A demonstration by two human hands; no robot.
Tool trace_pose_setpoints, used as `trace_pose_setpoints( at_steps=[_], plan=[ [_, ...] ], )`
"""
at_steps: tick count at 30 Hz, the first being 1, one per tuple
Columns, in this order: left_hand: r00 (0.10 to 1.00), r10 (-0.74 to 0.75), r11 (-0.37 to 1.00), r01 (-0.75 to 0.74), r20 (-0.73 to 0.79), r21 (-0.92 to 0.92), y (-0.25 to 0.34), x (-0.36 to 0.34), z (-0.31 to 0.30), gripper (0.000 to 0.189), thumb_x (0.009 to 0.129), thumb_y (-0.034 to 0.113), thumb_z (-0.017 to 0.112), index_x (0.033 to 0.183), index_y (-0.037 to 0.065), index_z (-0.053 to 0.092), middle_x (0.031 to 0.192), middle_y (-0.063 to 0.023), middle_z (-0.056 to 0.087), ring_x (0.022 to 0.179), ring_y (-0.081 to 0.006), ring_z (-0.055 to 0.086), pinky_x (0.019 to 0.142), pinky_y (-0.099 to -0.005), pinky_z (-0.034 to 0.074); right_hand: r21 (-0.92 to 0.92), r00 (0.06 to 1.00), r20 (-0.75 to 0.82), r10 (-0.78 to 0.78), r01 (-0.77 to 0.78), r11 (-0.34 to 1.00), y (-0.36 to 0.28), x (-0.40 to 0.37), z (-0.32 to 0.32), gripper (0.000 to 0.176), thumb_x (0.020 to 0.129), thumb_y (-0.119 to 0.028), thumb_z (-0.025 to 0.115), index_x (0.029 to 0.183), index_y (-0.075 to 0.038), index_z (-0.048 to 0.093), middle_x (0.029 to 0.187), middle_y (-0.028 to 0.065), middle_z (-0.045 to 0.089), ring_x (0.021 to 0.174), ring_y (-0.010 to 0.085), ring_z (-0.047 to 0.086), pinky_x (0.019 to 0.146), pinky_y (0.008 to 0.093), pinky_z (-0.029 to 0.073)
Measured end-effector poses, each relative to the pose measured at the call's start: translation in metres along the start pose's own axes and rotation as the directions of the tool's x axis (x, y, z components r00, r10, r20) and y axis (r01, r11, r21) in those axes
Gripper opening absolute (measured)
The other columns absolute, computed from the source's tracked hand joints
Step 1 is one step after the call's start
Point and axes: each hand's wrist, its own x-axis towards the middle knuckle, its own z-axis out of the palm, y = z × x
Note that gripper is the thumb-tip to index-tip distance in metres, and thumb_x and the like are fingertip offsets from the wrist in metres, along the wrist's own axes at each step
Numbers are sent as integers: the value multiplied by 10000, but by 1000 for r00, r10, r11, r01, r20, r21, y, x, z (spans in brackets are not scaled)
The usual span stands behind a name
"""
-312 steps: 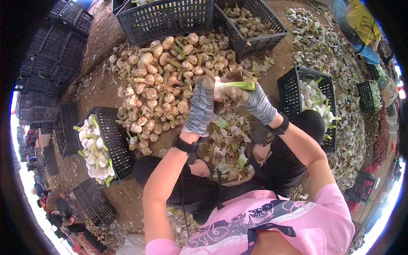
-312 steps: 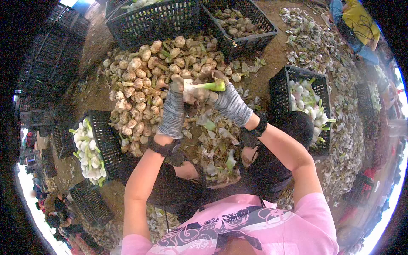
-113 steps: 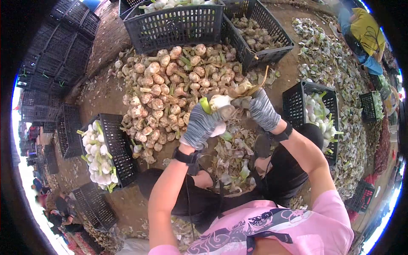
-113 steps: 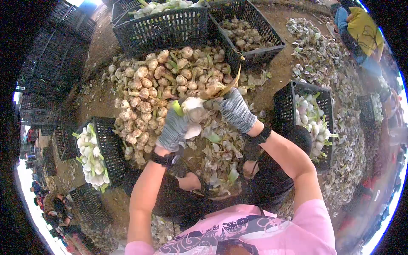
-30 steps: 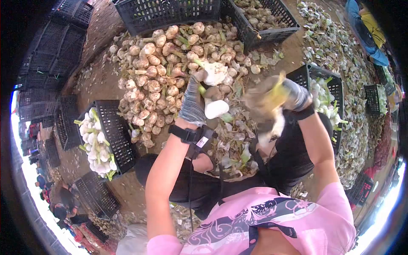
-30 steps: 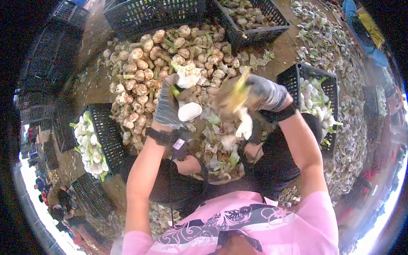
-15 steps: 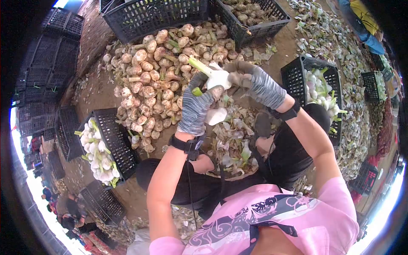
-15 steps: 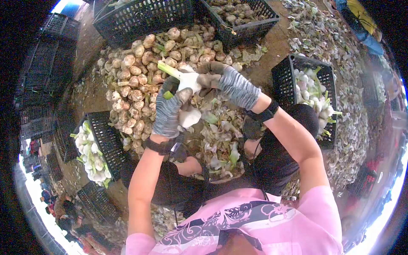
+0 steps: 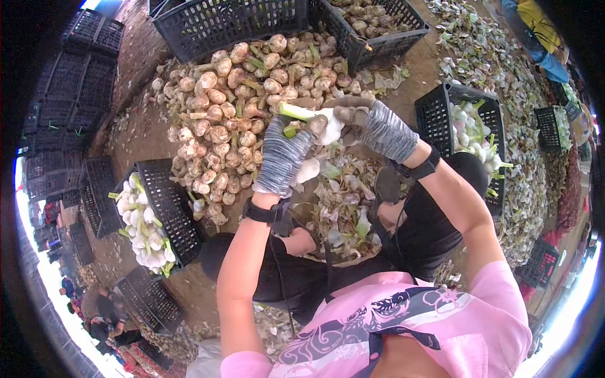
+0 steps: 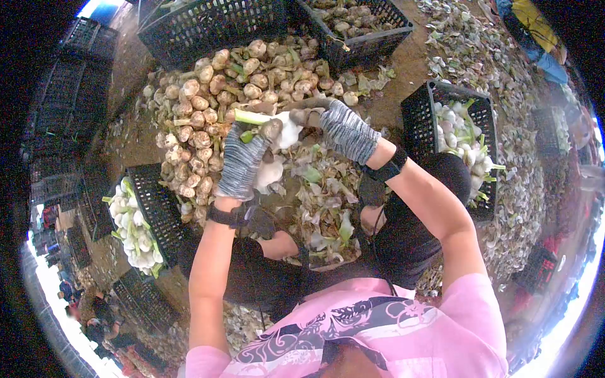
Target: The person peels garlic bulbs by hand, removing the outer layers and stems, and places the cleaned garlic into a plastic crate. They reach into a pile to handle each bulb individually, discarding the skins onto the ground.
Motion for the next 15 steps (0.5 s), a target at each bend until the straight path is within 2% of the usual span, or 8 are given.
trace_pose_setpoints(
  at_steps=[2, 4, 5, 7, 9, 11, 12, 15],
  plan=[
    [998, 6, 1000, -4, -70, 30, 0, 0, -1, 271, 765, 163, 699, 981, 39, 591, 843, -6, 615, 704, -78, 559, 604, -225, 450, -9, 999, -32, 3, -3, 1000, 1, 1, 2, 368, 836, -222, 597, 1126, -4, 535, 964, 48, 589, 833, 98, 574, 677, 243, 512],
    [980, 28, 1000, -28, -199, 4, -2, 0, 3, 232, 761, 120, 700, 960, 30, 619, 829, -15, 627, 712, -87, 566, 643, -235, 459, -278, 930, -189, -315, 257, 926, 3, -3, 10, 355, 790, -292, 660, 991, -14, 569, 851, 75, 605, 792, 142, 586, 630, 277, 506],
    [979, 31, 1000, -31, -200, 3, -5, 1, 4, 232, 761, 120, 700, 960, 30, 619, 829, -15, 627, 712, -87, 566, 643, -235, 459, -280, 930, -188, -316, 258, 925, 1, -6, 14, 355, 790, -292, 660, 991, -14, 569, 851, 75, 605, 792, 142, 586, 630, 277, 506],
    [971, -5, 999, -8, -238, -51, -8, 0, 7, 248, 756, 109, 704, 976, 35, 617, 840, -16, 629, 709, -86, 567, 633, -235, 458, -767, 803, -34, -595, 361, 531, -2, -10, 26, 392, 753, -303, 687, 974, -9, 551, 841, 118, 587, 802, 200, 580, 620, 318, 496],
    [974, 5, 999, -14, -225, -35, -15, -2, 10, 250, 747, 74, 700, 978, 31, 617, 848, -18, 631, 715, -91, 570, 641, -238, 463, -677, 840, -91, -536, 342, 651, 2, -10, 28, 400, 746, -283, 680, 991, 5, 546, 860, 174, 565, 837, 277, 574, 637, 351, 485],
    [973, 115, 993, -120, -199, -12, -28, -2, 7, 253, 742, 25, 676, 987, 26, 615, 867, -26, 635, 738, -96, 579, 661, -241, 473, -857, 853, -44, -520, 235, 458, 1, -9, 23, 369, 742, -248, 664, 992, 0, 550, 851, 191, 575, 812, 308, 583, 649, 374, 480],
    [970, 157, 985, -168, -185, -47, -15, -6, 11, 258, 739, -11, 648, 993, 21, 614, 893, -38, 641, 768, -101, 588, 681, -244, 481, -762, 868, -104, -485, 244, 600, 3, -9, 22, 347, 728, -226, 658, 980, -11, 555, 804, 195, 587, 760, 334, 586, 637, 380, 477],
    [975, 185, 981, -190, -123, -30, -13, -7, 4, 243, 745, -4, 645, 985, 19, 618, 919, -46, 644, 788, -101, 593, 692, -243, 483, -810, 847, -158, -507, 183, 557, -3, -8, 13, 263, 749, -224, 662, 892, -30, 556, 715, 127, 583, 630, 222, 580, 588, 307, 465]
  ],
)
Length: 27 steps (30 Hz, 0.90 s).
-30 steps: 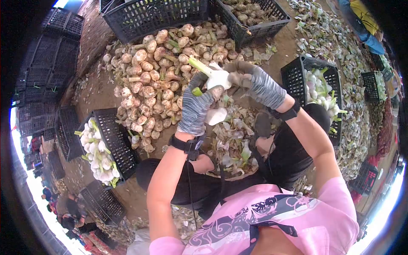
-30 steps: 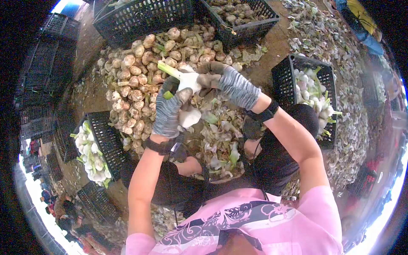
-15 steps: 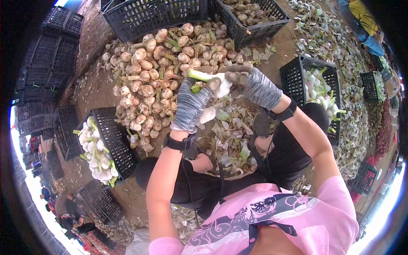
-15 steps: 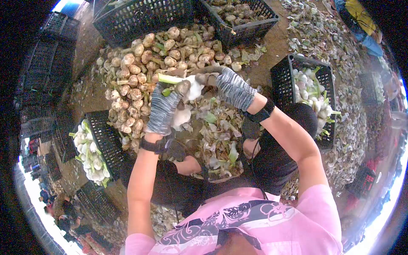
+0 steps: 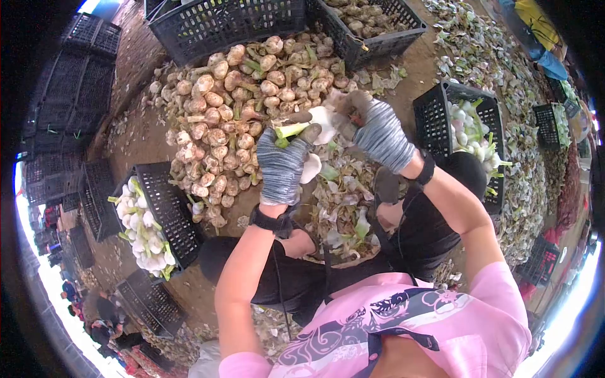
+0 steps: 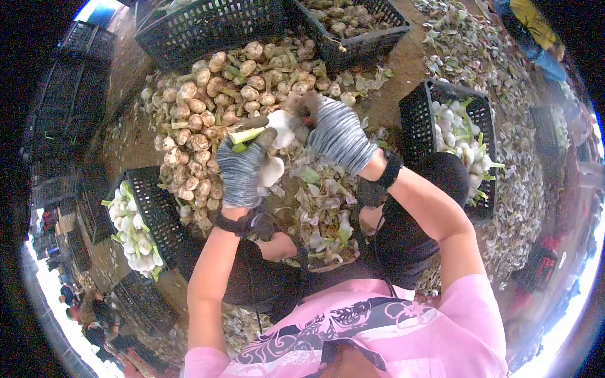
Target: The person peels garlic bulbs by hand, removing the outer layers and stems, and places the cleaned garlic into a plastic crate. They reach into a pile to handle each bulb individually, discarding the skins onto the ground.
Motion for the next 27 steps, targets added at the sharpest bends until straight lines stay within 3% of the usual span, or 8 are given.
trace_pose_setpoints(
  at_steps=[4, 10, 13, 16, 19, 22, 24, 27],
  plan=[
    [996, -41, 996, 34, 78, 85, 12, -1, -2, 233, 750, 26, 672, 977, 29, 625, 912, -42, 644, 780, -92, 590, 678, -230, 482, -64, 997, -75, 22, -27, 998, 25, 12, -5, 291, 708, -180, 641, 932, -16, 554, 741, 189, 605, 670, 344, 597, 594, 396, 473],
    [968, -143, 965, 182, 204, -187, 20, -3, -8, 265, 760, 100, 686, 1001, 43, 591, 897, -15, 618, 784, -88, 578, 682, -227, 481, 140, 1000, -1, -19, 19, 990, 45, 16, -9, 329, 797, -192, 574, 1070, -11, 542, 817, 174, 630, 723, 273, 625, 618, 353, 497],
    [940, -267, 922, 314, 214, -228, 20, -2, -11, 260, 766, 98, 680, 998, 40, 580, 901, -12, 614, 770, -82, 579, 670, -217, 478, 753, 895, 402, 195, -444, 486, 18, 8, -22, 390, 861, -268, 551, 1127, 17, 527, 954, 47, 596, 775, 120, 605, 651, 242, 523],
    [969, -210, 960, 230, 133, -160, 23, 0, -7, 227, 773, 97, 672, 971, 37, 579, 847, -8, 615, 708, -87, 576, 631, -222, 475, 667, 921, 384, 68, -328, 669, 7, 4, -17, 378, 835, -203, 590, 1135, 17, 520, 952, 64, 605, 790, 98, 597, 636, 237, 520],
    [985, -122, 993, 122, 124, 7, 13, 3, -8, 222, 775, 114, 676, 960, 37, 581, 794, -8, 610, 658, -91, 558, 587, -226, 457, 741, 919, 351, 179, -389, 548, 7, -1, -4, 302, 798, -137, 634, 1060, 0, 569, 921, 45, 619, 778, 93, 589, 669, 241, 500],
    [959, -283, 944, 276, 14, 182, -1, 4, -6, 252, 780, 157, 680, 977, 31, 585, 768, -6, 603, 643, -86, 536, 563, -228, 434, 719, 977, 187, 106, -209, 663, 3, -4, 1, 202, 793, -71, 614, 983, -8, 595, 850, 27, 627, 742, 102, 585, 665, 243, 484],
    [984, -137, 965, 106, 117, 240, -4, 5, -4, 258, 792, 176, 669, 982, 22, 588, 785, -9, 606, 650, -80, 533, 568, -221, 427, 239, 986, -40, -164, 169, 956, 10, -4, 5, 155, 788, -12, 577, 941, -12, 600, 826, 35, 623, 732, 121, 588, 660, 239, 480],
    [974, -177, 983, 168, 141, 72, 1, 0, -1, 244, 811, 157, 643, 1002, 15, 590, 819, -11, 617, 661, -89, 540, 590, -237, 438, 508, 997, -20, 78, -57, 859, 19, 0, 4, 165, 792, 29, 524, 943, -12, 579, 828, 48, 617, 719, 143, 592, 660, 231, 482]
  ],
)
